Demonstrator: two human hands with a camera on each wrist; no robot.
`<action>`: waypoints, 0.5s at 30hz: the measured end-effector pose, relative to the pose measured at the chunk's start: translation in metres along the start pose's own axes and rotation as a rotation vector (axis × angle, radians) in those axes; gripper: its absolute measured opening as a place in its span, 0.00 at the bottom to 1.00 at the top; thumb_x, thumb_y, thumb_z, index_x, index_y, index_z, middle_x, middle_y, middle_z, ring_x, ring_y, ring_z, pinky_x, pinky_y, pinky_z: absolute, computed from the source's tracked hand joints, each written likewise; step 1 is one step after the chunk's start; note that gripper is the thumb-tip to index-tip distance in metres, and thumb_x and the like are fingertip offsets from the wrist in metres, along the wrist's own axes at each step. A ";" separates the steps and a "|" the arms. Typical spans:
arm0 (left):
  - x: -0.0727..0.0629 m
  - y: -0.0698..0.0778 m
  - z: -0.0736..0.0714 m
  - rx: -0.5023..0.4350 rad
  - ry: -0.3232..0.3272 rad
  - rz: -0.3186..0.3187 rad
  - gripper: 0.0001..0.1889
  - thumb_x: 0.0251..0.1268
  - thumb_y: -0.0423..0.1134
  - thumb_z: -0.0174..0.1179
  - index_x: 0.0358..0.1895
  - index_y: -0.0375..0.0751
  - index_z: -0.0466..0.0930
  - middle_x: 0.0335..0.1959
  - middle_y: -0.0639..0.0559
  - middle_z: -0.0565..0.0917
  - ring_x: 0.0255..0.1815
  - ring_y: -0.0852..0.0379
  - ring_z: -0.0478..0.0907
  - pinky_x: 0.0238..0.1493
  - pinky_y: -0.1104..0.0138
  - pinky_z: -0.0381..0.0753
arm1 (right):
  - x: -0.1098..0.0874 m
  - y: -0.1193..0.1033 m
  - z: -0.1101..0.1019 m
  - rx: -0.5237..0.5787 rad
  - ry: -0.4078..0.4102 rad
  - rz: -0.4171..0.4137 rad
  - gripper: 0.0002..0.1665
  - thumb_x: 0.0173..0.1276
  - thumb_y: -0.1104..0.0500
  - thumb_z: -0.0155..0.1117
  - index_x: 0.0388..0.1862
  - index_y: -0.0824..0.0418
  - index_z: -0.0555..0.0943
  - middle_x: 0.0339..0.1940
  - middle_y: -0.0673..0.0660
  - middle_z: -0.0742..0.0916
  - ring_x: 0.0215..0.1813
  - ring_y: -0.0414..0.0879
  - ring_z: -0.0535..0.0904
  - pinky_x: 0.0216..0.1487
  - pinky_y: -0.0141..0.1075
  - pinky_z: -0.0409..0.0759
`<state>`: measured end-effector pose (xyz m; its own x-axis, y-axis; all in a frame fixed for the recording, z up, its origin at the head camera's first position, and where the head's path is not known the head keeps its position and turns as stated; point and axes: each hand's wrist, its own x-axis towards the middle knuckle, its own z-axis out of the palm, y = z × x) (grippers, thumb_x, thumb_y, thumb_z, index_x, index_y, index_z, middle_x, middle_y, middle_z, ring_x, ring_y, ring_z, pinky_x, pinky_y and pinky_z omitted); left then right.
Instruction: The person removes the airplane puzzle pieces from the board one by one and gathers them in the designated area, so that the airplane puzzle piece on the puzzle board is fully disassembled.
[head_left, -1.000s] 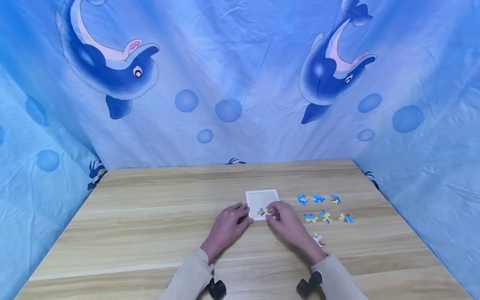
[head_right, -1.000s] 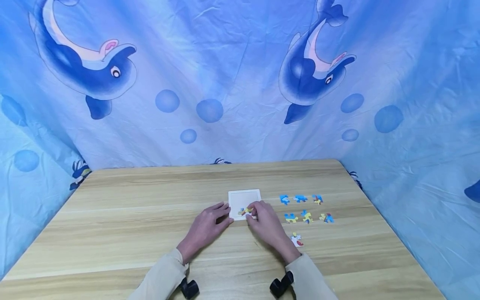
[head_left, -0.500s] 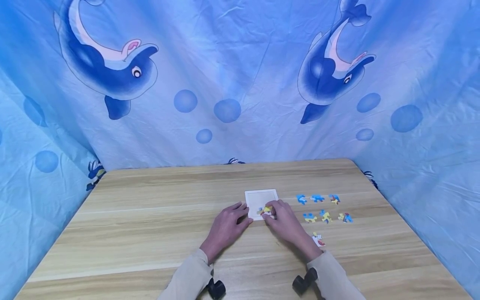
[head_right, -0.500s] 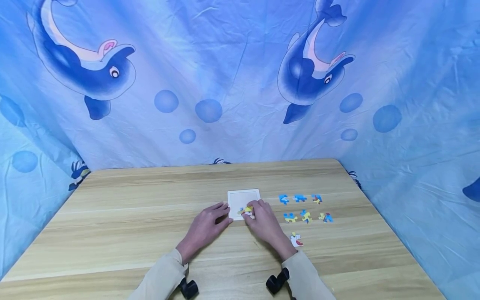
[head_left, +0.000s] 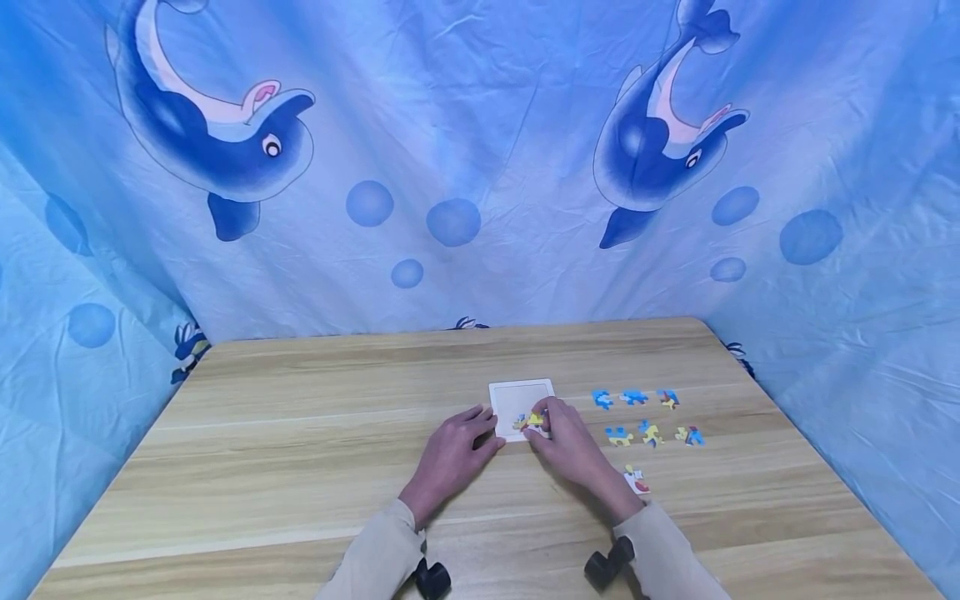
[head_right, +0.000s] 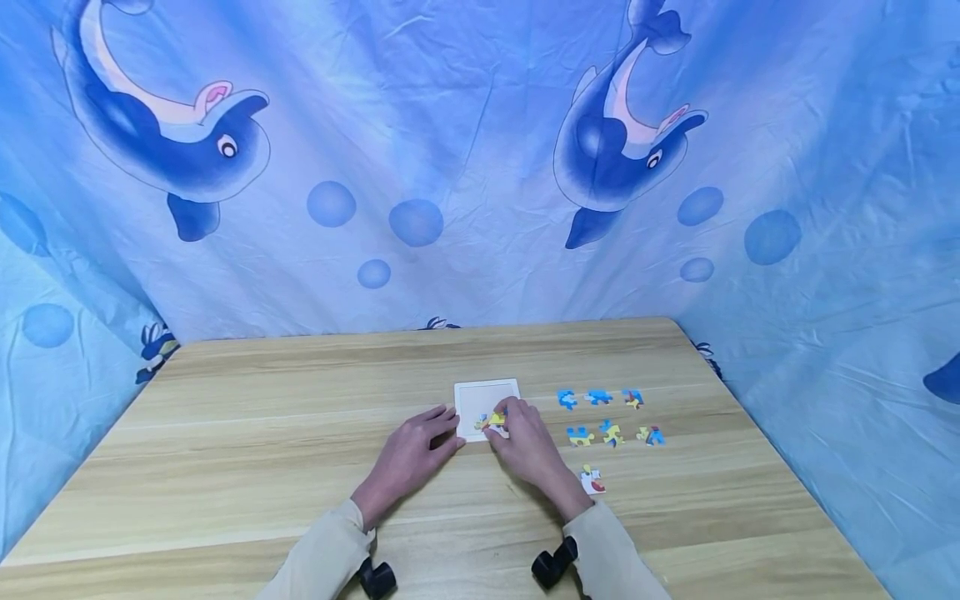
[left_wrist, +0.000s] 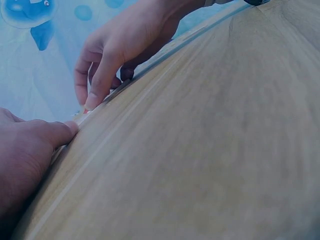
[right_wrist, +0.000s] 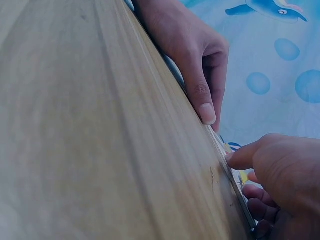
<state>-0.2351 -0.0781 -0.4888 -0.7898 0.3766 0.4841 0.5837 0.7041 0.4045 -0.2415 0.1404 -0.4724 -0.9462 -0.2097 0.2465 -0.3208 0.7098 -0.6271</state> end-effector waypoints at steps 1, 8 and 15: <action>0.000 0.000 0.000 0.002 -0.001 -0.001 0.20 0.67 0.45 0.72 0.56 0.37 0.88 0.60 0.43 0.85 0.64 0.41 0.80 0.64 0.49 0.79 | 0.000 0.000 0.000 -0.002 -0.001 0.000 0.18 0.67 0.62 0.74 0.51 0.62 0.78 0.34 0.52 0.76 0.39 0.47 0.71 0.40 0.41 0.73; 0.000 0.001 -0.001 0.012 -0.011 -0.008 0.20 0.68 0.46 0.71 0.57 0.37 0.88 0.60 0.43 0.85 0.64 0.42 0.80 0.63 0.50 0.80 | -0.002 -0.001 0.000 -0.023 -0.002 -0.004 0.20 0.67 0.62 0.73 0.53 0.61 0.76 0.42 0.55 0.75 0.44 0.49 0.71 0.44 0.43 0.76; 0.000 0.002 0.000 0.016 -0.022 -0.026 0.21 0.69 0.47 0.70 0.57 0.37 0.87 0.61 0.44 0.84 0.65 0.42 0.79 0.64 0.49 0.79 | -0.003 -0.003 -0.002 -0.019 0.008 -0.018 0.18 0.66 0.63 0.73 0.52 0.61 0.77 0.41 0.54 0.78 0.46 0.51 0.73 0.45 0.45 0.77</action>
<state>-0.2344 -0.0770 -0.4877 -0.8086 0.3710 0.4566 0.5600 0.7233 0.4040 -0.2374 0.1405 -0.4697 -0.9400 -0.2173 0.2630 -0.3363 0.7189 -0.6083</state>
